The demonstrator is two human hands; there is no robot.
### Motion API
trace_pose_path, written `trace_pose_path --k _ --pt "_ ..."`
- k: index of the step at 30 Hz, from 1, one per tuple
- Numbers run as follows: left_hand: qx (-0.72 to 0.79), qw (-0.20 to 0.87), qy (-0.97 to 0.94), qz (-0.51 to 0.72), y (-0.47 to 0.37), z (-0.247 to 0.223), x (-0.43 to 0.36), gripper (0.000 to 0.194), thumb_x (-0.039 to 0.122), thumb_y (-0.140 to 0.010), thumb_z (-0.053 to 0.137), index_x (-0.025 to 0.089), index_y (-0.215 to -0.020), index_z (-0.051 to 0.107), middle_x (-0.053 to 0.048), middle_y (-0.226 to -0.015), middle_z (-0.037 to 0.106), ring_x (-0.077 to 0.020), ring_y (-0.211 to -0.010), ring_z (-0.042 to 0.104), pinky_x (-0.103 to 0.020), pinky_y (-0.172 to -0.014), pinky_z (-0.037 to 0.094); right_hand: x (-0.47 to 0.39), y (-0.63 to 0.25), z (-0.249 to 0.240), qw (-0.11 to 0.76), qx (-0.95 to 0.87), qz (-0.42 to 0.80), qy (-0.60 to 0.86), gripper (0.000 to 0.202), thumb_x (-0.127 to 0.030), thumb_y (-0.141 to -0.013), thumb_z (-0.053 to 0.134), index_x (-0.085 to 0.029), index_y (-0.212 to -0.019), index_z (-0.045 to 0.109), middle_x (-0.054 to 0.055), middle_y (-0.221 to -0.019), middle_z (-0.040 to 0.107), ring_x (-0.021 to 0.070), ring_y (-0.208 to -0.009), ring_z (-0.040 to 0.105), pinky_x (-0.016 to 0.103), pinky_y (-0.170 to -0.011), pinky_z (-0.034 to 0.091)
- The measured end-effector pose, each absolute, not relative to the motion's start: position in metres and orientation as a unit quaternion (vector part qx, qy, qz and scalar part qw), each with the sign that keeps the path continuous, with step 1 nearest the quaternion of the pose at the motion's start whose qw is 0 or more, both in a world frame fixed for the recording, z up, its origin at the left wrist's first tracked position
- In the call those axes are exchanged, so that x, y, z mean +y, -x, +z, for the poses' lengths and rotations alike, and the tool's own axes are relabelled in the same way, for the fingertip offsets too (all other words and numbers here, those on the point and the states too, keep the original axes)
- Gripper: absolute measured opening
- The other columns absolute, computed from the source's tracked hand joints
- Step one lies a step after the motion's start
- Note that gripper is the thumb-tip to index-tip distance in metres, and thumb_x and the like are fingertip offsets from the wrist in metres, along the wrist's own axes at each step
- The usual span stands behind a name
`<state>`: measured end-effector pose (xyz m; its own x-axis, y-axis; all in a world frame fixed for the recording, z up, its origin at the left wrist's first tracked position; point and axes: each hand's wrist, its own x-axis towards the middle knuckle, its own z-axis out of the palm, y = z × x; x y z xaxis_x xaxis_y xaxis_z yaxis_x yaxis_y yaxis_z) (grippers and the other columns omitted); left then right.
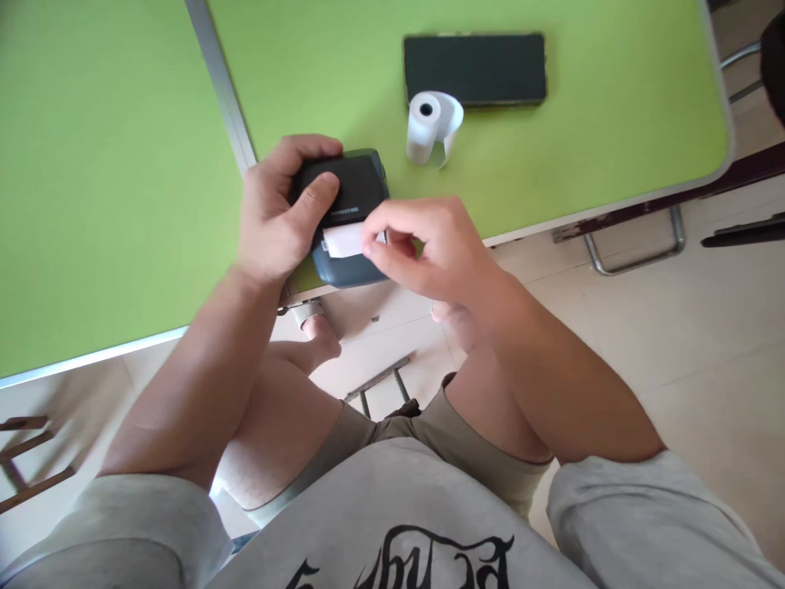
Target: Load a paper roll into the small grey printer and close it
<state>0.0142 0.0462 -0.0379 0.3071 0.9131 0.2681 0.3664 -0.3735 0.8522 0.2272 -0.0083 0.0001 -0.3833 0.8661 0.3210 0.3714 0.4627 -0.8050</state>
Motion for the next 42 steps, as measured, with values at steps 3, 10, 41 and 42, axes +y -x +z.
trace_pose_path --k 3,10,41,42 --pt "0.444 0.356 -0.723 0.391 -0.015 -0.038 0.044 0.036 0.055 -0.094 0.062 0.031 -0.12 0.069 -0.005 -0.123 0.073 -0.0288 -0.112 0.07 -0.049 -0.099 0.058 -0.004 -0.23 -0.006 0.428 -0.686 0.358 0.467 0.022 -0.029 -0.095 0.063 -0.024 -0.075 0.056 -0.006 -0.061 0.047 0.0087 -0.054 0.041 0.027 -0.053 0.034" --pt "0.432 0.394 -0.725 0.364 -0.014 -0.032 0.045 0.044 0.056 -0.089 0.066 0.03 -0.125 0.064 -0.008 -0.133 0.069 -0.0316 -0.118 0.068 -0.054 -0.104 0.057 0.02 -0.225 -0.033 0.418 -0.623 0.409 0.52 0.055 -0.062 -0.098 0.062 -0.023 -0.068 0.036 -0.004 -0.063 0.032 0.0098 -0.06 0.043 0.026 -0.057 0.039" --pt "0.562 0.21 -0.77 0.218 -0.006 -0.042 -0.029 0.112 0.095 -0.077 0.053 0.022 -0.16 0.039 -0.021 -0.172 0.032 -0.0418 -0.159 0.035 -0.056 -0.125 0.039 0.023 -0.217 -0.031 0.357 -0.658 0.342 0.568 0.06 -0.055 -0.105 0.054 -0.024 -0.061 0.027 -0.003 -0.056 0.028 0.0136 -0.056 0.03 0.036 -0.059 0.029" --pt "0.565 0.203 -0.77 0.216 -0.007 -0.043 -0.029 0.114 0.096 -0.076 0.055 0.021 -0.16 0.04 -0.021 -0.172 0.032 -0.0426 -0.159 0.034 -0.056 -0.124 0.041 0.024 -0.218 -0.032 0.355 -0.663 0.335 0.568 0.061 -0.059 -0.103 0.054 -0.025 -0.06 0.027 -0.003 -0.056 0.026 0.0138 -0.056 0.029 0.036 -0.059 0.029"
